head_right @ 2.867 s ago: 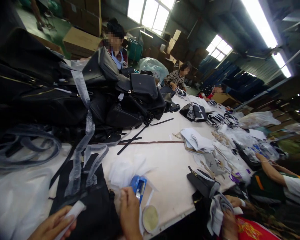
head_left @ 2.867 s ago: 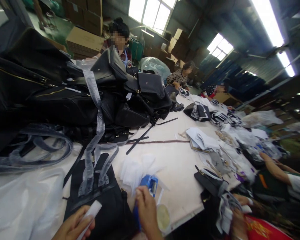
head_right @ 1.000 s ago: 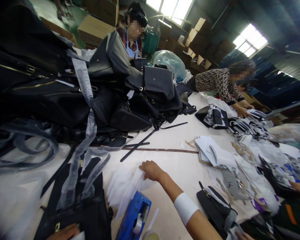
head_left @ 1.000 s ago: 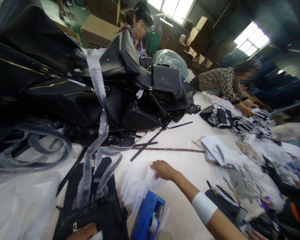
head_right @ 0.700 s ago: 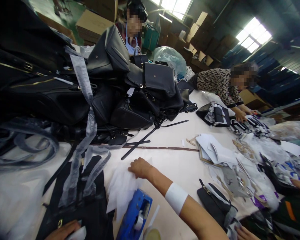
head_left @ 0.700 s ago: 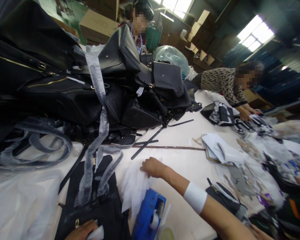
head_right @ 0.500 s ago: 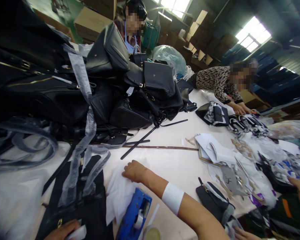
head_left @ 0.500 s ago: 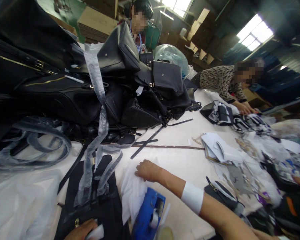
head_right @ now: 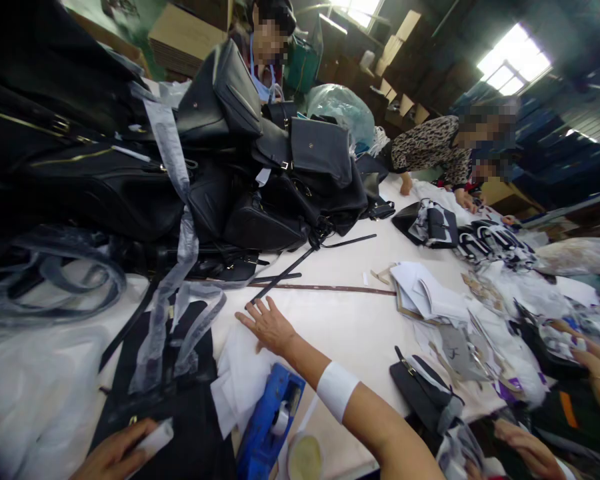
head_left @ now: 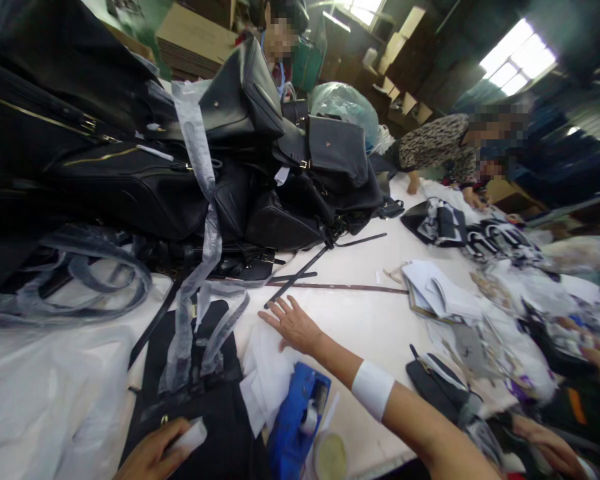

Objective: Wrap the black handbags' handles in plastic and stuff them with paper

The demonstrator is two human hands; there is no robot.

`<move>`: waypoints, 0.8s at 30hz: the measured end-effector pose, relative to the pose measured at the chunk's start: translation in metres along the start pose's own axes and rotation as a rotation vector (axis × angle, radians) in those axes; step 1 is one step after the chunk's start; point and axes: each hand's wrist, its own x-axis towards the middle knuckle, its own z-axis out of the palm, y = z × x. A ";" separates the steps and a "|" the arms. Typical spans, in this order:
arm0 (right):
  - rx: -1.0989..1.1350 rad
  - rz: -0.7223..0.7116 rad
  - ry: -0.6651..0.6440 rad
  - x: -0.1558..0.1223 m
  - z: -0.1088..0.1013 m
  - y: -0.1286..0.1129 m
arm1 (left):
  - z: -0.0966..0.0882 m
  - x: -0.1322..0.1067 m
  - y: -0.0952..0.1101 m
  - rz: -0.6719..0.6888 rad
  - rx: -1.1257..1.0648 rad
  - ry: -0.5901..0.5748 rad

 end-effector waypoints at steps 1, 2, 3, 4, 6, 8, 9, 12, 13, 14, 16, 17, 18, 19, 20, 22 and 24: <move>0.024 0.043 0.007 -0.004 -0.001 -0.002 | -0.004 -0.002 0.009 -0.010 -0.018 -0.001; 0.055 0.087 0.005 -0.009 -0.002 -0.004 | -0.008 -0.003 0.018 -0.020 -0.036 -0.006; 0.089 0.127 -0.007 -0.013 -0.001 -0.007 | -0.011 -0.004 0.025 -0.029 -0.056 -0.010; 0.123 0.158 -0.026 -0.018 0.000 -0.010 | -0.013 -0.006 0.032 -0.035 -0.073 -0.009; 0.180 0.188 -0.065 -0.027 0.004 -0.016 | -0.016 -0.008 0.040 -0.037 -0.095 0.003; 0.217 0.182 -0.088 -0.035 0.009 -0.022 | -0.016 -0.011 0.042 -0.034 -0.099 0.019; 0.236 0.181 -0.094 -0.039 0.011 -0.026 | -0.015 -0.013 0.042 -0.031 -0.097 0.027; 0.281 0.204 -0.090 -0.050 0.012 -0.043 | -0.012 -0.016 0.038 -0.026 -0.084 0.032; 0.298 0.227 -0.083 -0.053 0.011 -0.050 | -0.011 -0.017 0.037 -0.022 -0.082 0.032; 0.319 0.257 -0.077 -0.054 0.009 -0.058 | -0.010 -0.017 0.037 -0.015 -0.080 0.031; 0.360 0.331 -0.074 -0.055 0.007 -0.076 | -0.008 -0.018 0.041 0.014 -0.071 0.018; 0.374 0.369 -0.074 -0.054 0.007 -0.085 | -0.008 -0.019 0.044 0.037 -0.058 0.005; 0.379 0.404 -0.075 -0.052 0.007 -0.094 | -0.008 -0.018 0.048 0.064 -0.036 -0.015; 0.371 0.433 -0.076 -0.050 0.009 -0.102 | -0.009 -0.018 0.053 0.094 -0.005 -0.040; 0.355 0.461 -0.078 -0.048 0.011 -0.109 | -0.009 -0.016 0.058 0.127 0.033 -0.066; 0.310 0.511 -0.085 -0.043 0.018 -0.120 | -0.012 -0.013 0.066 0.188 0.117 -0.121; 0.261 0.548 -0.094 -0.040 0.026 -0.127 | -0.014 -0.008 0.068 0.234 0.182 -0.158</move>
